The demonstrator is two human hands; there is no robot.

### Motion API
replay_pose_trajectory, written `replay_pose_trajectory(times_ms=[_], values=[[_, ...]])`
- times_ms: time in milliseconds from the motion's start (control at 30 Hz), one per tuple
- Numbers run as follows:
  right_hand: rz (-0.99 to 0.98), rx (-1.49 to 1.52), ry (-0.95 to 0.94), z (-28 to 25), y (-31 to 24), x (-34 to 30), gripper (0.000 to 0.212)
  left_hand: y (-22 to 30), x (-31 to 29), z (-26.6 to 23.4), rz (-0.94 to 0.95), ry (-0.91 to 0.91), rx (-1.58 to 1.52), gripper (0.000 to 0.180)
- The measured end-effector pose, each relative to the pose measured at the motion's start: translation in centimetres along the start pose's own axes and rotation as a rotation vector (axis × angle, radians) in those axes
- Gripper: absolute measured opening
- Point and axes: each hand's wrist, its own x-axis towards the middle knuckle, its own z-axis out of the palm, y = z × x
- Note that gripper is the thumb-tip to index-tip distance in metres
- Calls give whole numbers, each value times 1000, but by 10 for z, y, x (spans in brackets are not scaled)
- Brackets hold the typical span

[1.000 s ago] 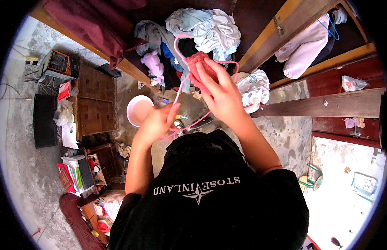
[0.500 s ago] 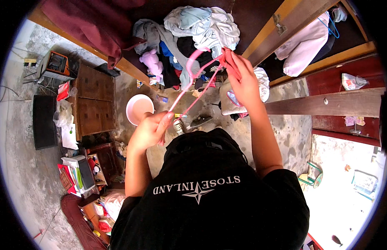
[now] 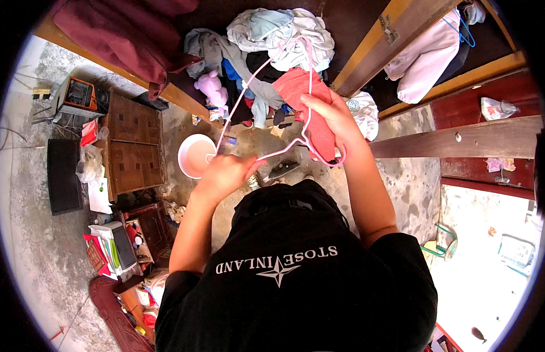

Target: The person hangs a pink cloth onto a pink plastic hanger by hand.

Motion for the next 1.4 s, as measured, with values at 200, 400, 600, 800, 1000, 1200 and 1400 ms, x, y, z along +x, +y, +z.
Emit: replay_pose_trajectory(times_ms=[200, 400, 600, 800, 1000, 1200, 1400], values=[[-238, -44, 100, 9, -4, -8, 33, -12, 5, 11, -73, 651, -31, 27], [-381, 112, 150, 26, -12, -13, 27, -4, 13, 44, -878, 646, -1718, 44], [-448, 53, 1, 40, -7, -8, 30, 23, 57, 32, -445, -57, -2277, 48], [-514, -20, 6, 38, -10, -13, 32, 30, 67, 42, -374, 234, -2246, 27], [-444, 1, 40, 36, -7, -21, 32, 36, 72, 25, -371, 320, -2011, 25], [-435, -23, -3, 31, -6, -21, 35, 37, 72, 25, -292, 393, -1998, 16], [-188, -62, -306, 27, -1, -36, 50, 30, 76, 16, -287, 612, -1768, 18]])
